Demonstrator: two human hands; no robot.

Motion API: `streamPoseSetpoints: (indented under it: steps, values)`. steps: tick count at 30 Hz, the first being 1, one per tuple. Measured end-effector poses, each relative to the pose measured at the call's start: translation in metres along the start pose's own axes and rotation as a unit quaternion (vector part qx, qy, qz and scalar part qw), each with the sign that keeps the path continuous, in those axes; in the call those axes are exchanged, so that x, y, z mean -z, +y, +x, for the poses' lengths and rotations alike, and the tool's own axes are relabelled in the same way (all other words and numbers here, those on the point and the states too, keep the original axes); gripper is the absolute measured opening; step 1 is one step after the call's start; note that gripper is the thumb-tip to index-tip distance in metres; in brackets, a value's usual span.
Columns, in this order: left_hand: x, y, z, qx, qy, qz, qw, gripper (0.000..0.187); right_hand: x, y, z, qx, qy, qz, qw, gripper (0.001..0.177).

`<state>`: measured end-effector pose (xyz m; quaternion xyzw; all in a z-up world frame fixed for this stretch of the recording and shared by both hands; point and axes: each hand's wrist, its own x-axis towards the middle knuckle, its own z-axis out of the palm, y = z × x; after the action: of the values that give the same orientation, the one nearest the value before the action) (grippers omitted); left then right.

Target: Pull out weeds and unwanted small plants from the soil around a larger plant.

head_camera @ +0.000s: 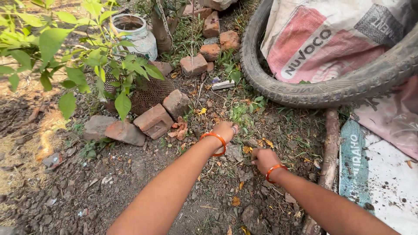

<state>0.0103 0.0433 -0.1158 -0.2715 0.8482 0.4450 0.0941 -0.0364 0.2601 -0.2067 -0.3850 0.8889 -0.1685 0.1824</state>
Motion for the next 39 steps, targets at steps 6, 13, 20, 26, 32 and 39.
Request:
streamPoseSetpoints:
  steps: [6,13,20,26,32,39]
  values:
    - [-0.007,-0.033,0.001,0.011,0.003,-0.013,1.000,0.035,-0.007,0.000,0.001,-0.093,0.043,0.053,0.993,0.016]
    - [0.005,-0.028,-0.010,0.080,-0.028,-0.094,0.992,0.034,0.043,-0.009,0.045,-0.039,0.212,0.097,0.972,0.026]
    - [-0.001,-0.011,-0.013,0.078,0.075,-0.250,0.962,0.029,0.080,-0.061,0.063,-0.053,0.015,0.399,0.915,0.011]
    - [-0.005,-0.016,-0.011,0.121,0.097,-0.240,0.958,0.024,0.068,-0.069,0.055,-0.025,-0.049,0.542,0.839,0.010]
    - [-0.005,-0.013,-0.018,0.143,0.015,-0.243,0.959,0.025,0.067,-0.060,0.060,0.040,0.001,0.461,0.886,0.010]
    - [-0.007,-0.035,-0.010,0.117,0.000,-0.225,0.967,0.022,0.071,-0.064,0.056,0.039,-0.023,0.390,0.920,0.018]
